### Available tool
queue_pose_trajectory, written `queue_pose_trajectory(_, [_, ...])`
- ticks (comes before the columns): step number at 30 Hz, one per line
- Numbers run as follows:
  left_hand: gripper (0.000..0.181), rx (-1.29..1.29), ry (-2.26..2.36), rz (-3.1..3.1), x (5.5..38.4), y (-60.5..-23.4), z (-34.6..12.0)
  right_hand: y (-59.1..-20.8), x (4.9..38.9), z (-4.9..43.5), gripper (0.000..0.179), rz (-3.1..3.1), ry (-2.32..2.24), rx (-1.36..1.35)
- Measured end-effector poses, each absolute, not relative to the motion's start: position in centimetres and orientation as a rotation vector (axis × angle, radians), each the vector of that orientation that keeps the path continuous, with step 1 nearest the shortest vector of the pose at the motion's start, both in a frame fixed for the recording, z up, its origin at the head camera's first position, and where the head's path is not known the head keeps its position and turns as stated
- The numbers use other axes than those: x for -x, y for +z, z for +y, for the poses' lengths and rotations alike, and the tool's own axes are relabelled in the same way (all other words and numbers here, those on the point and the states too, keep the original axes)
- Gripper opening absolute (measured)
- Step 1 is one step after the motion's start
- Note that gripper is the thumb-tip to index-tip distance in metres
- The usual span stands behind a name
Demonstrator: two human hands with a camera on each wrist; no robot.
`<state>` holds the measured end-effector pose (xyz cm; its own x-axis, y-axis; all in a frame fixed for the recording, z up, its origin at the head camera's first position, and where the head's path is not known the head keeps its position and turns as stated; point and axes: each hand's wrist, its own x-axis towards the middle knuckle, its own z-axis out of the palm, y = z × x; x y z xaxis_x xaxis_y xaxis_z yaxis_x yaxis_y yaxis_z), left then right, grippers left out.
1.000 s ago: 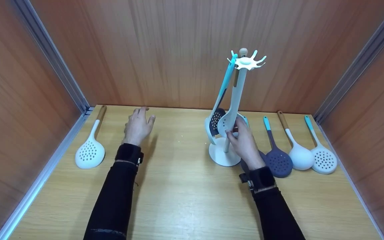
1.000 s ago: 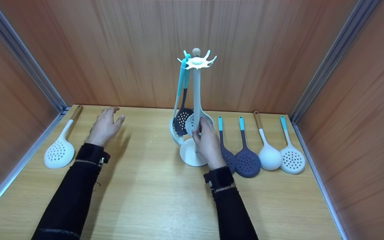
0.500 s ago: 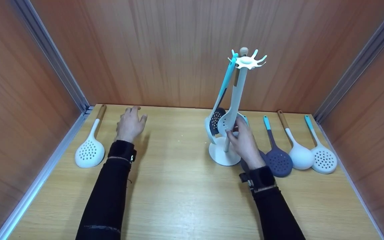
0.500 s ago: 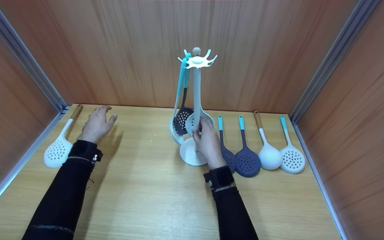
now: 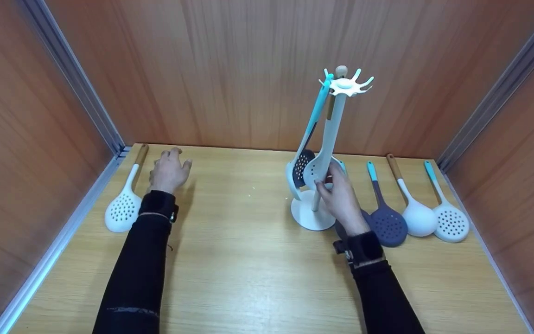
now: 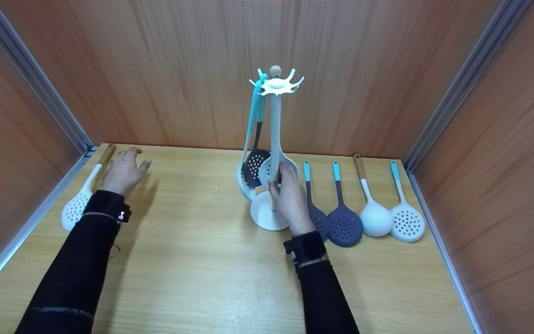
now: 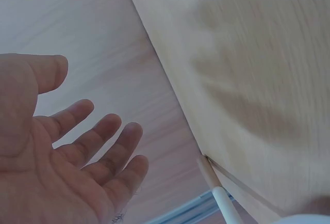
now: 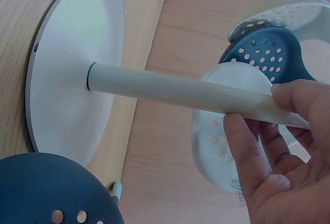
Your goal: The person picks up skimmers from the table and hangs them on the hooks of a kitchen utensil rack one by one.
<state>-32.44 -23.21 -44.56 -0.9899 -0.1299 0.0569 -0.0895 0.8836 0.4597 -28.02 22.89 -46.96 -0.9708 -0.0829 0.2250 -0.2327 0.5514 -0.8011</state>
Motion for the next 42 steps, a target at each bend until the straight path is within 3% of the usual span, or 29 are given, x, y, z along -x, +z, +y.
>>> queue_pose_trajectory(22, [0.061,-0.267,-0.617,-2.990,32.4,-46.3,-28.1,-46.8,28.1,22.9,0.063,-2.642,1.392,-0.260])
queue_pose_trajectory(42, [0.062,-0.453,-0.640,-3.049,31.1,-45.4,-30.3,-46.8,28.0,22.9,0.059,-2.629,1.403,-0.261])
